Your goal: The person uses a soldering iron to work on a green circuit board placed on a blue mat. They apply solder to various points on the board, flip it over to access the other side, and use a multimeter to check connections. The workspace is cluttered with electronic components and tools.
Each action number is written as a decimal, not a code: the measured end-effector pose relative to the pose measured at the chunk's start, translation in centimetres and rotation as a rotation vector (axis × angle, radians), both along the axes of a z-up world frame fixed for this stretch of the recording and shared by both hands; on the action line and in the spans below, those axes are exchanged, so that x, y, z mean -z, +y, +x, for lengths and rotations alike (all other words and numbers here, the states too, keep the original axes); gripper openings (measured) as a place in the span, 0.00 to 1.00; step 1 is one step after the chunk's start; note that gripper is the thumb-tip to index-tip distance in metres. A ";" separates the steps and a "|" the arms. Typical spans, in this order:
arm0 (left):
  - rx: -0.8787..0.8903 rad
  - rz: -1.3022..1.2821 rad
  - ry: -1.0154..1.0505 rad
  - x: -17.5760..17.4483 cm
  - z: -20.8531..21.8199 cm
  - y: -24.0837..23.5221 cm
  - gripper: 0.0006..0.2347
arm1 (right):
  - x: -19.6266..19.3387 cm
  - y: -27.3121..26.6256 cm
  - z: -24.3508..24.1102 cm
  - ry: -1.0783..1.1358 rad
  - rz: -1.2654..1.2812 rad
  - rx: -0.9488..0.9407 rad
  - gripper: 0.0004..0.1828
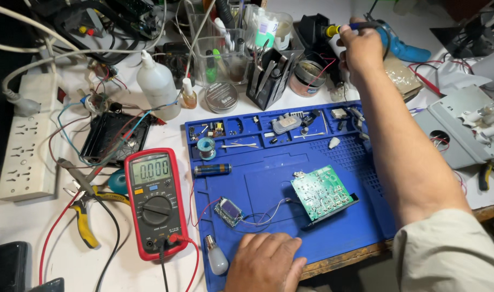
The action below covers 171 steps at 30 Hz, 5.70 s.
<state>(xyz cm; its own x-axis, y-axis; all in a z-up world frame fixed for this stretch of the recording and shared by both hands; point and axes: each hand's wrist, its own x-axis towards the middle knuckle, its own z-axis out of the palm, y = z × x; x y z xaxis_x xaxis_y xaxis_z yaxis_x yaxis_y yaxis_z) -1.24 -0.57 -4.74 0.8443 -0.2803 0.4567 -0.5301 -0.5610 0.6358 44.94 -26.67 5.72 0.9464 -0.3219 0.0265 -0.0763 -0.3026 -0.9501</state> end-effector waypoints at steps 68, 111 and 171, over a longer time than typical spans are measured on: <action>-0.485 0.401 -0.159 -2.6 3.8 -2.6 0.13 | 5.5 -3.5 -40.9 -0.661 0.027 -0.040 0.30; -0.354 0.609 -0.068 -2.1 5.5 -3.1 0.06 | 4.9 -3.9 -42.2 -0.733 -0.130 -0.128 0.27; -0.353 0.151 0.092 -0.3 7.1 -5.3 0.05 | 3.7 -3.2 -41.6 -0.623 -0.072 0.011 0.25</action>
<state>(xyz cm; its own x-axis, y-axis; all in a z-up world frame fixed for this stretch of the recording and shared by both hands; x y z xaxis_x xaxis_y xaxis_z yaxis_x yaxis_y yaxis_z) 5.89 -5.82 -4.43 0.9362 -0.0236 0.3507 -0.2328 -0.7892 0.5683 3.37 -29.86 1.98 0.7429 -0.3083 0.5941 0.4816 -0.3702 -0.7943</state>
